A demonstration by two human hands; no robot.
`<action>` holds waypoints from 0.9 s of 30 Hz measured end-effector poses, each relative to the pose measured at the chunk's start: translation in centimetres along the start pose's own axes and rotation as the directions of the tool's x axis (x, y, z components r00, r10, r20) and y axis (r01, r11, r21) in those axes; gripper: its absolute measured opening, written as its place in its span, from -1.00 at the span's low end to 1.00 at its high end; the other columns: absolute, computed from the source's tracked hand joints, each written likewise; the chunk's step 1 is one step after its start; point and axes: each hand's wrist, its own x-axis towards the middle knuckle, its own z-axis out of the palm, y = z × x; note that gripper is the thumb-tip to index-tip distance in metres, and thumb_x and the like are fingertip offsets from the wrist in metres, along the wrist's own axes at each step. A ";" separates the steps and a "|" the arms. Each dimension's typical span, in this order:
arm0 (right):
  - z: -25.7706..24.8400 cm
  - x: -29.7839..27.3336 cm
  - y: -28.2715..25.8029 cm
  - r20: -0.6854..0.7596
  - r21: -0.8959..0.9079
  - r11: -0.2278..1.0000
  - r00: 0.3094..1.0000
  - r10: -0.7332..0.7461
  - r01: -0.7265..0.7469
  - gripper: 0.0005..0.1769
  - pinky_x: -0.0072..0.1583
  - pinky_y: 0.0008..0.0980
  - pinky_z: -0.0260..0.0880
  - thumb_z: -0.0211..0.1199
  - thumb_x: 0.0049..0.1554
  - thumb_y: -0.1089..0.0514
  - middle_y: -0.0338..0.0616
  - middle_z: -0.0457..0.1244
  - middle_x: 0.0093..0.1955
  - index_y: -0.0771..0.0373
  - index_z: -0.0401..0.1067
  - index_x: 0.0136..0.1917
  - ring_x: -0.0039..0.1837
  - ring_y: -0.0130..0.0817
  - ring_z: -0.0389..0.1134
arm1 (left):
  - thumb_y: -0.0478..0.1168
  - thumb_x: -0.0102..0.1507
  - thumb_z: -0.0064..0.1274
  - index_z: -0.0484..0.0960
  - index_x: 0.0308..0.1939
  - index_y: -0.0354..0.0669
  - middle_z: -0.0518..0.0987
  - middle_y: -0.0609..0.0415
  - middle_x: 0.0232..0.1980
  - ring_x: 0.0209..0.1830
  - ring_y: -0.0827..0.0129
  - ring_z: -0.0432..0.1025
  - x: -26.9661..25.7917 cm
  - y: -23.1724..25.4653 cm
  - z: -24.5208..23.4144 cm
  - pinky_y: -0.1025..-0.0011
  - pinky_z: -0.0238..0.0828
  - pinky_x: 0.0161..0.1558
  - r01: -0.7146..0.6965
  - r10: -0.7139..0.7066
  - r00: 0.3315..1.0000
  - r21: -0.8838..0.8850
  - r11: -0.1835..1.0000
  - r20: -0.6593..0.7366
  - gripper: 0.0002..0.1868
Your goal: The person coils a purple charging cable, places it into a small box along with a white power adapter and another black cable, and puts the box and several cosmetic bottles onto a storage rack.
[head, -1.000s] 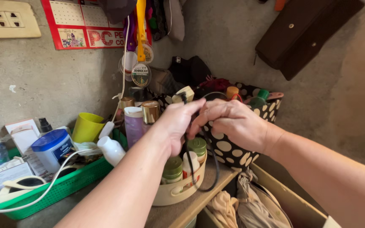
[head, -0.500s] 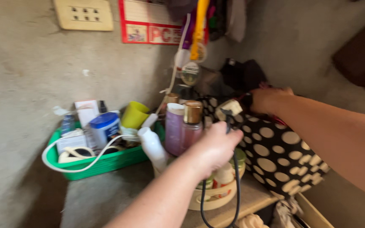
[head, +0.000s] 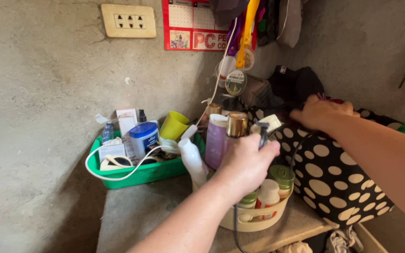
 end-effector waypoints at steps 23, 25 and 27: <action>7.6 -24.8 -16.3 0.484 0.156 0.522 0.396 -0.781 0.838 -0.21 0.38 0.06 0.18 0.12 0.18 -0.30 0.12 0.15 0.43 -0.09 0.06 0.58 0.46 0.10 0.20 | -0.04 0.37 -0.11 0.40 -0.34 -0.16 0.27 0.24 -0.56 -0.65 0.56 0.08 -15.5 -11.3 -10.8 0.51 -0.02 -0.64 -0.199 -0.306 0.827 -0.755 0.625 -0.471 -0.70; 9.7 -25.2 -16.9 0.360 0.195 0.508 0.421 -0.833 0.839 -0.13 0.37 0.01 0.18 0.27 0.10 -0.27 0.12 0.12 0.46 -0.06 0.06 0.57 0.45 0.14 0.14 | -0.04 0.36 -0.09 0.40 -0.36 -0.18 0.24 0.22 -0.58 -0.67 0.54 0.07 -15.8 -11.2 -10.8 0.50 -0.01 -0.64 -0.136 -0.311 0.850 -0.748 0.650 -0.425 -0.69; 9.8 -25.0 -16.5 0.296 0.192 0.515 0.451 -0.842 0.835 -0.19 0.36 -0.06 0.24 0.33 0.06 -0.25 0.03 0.19 0.40 -0.04 0.18 0.49 0.39 0.06 0.21 | -0.03 0.36 -0.10 0.40 -0.34 -0.15 0.26 0.24 -0.56 -0.65 0.56 0.08 -16.0 -11.2 -11.0 0.52 0.00 -0.62 -0.107 -0.301 0.877 -0.764 0.636 -0.373 -0.70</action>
